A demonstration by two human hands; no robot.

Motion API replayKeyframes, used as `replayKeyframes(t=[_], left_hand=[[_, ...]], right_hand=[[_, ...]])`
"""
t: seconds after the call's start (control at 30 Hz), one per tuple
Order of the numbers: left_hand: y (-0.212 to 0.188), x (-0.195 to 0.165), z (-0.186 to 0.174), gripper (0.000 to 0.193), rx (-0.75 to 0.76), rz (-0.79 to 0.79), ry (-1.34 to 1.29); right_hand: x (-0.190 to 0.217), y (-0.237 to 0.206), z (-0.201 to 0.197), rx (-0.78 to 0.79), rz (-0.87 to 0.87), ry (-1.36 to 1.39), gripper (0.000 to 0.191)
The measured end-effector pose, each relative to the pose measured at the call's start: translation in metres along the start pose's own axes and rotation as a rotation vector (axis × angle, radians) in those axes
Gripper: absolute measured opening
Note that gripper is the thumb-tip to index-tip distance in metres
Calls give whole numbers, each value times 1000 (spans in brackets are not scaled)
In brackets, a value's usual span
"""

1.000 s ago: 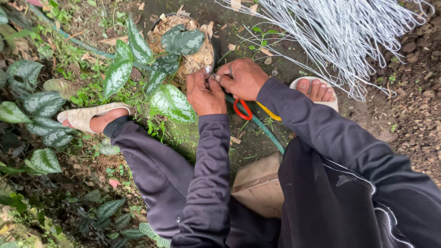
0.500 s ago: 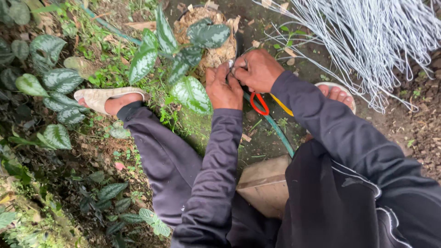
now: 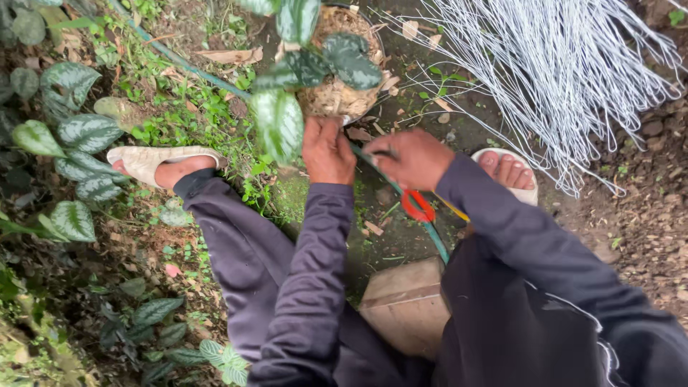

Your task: The person sits on the ground beside potted vine plants and secures the climbing stems to a wire support. They cut pieces of wire with scissors, wrap the wire around the stem and the support, and twist it by hand to hold the vine in place, repeating for several attachment points along the plant.

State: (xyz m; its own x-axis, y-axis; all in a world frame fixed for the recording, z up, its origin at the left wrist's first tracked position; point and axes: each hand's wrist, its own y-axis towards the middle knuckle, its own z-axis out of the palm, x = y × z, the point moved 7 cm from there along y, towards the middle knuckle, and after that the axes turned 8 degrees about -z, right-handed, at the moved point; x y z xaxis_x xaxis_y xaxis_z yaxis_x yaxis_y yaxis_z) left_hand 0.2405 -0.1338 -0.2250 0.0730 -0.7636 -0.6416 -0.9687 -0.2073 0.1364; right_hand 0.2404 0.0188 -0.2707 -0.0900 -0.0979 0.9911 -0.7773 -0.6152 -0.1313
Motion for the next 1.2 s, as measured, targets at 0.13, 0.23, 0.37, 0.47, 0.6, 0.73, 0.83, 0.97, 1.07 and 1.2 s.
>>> replayKeyframes(t=[0.13, 0.23, 0.37, 0.47, 0.6, 0.73, 0.83, 0.97, 1.07, 1.2], left_hand=[[13, 17, -27, 33, 80, 174, 18], [10, 32, -45, 33, 105, 205, 79], [7, 43, -55, 31, 89, 207, 128], [6, 44, -56, 30, 80, 207, 148], [14, 45, -58, 28, 91, 197, 170], [26, 39, -69, 33, -1, 234, 203], [19, 30, -78, 39, -68, 145, 181], [-34, -1, -77, 30, -173, -39, 116], [-64, -31, -44, 30, -90, -146, -30], [-47, -61, -6, 32, -69, -94, -91]], right_hand=[[15, -16, -39, -183, 227, -245, 36], [28, -2, -76, -321, 240, -365, 46], [38, 39, -88, -291, 187, -208, 54], [42, 71, -81, -220, 186, -122, 45], [42, 89, -77, -197, 223, -186, 29], [32, 66, -60, -287, 216, -104, 28], [19, 41, -37, -305, 216, 66, 25], [-7, 0, -39, -310, 277, 78, 39], [-9, -32, -60, -334, 163, -324, 44], [-9, -61, -62, -389, 141, -511, 46]])
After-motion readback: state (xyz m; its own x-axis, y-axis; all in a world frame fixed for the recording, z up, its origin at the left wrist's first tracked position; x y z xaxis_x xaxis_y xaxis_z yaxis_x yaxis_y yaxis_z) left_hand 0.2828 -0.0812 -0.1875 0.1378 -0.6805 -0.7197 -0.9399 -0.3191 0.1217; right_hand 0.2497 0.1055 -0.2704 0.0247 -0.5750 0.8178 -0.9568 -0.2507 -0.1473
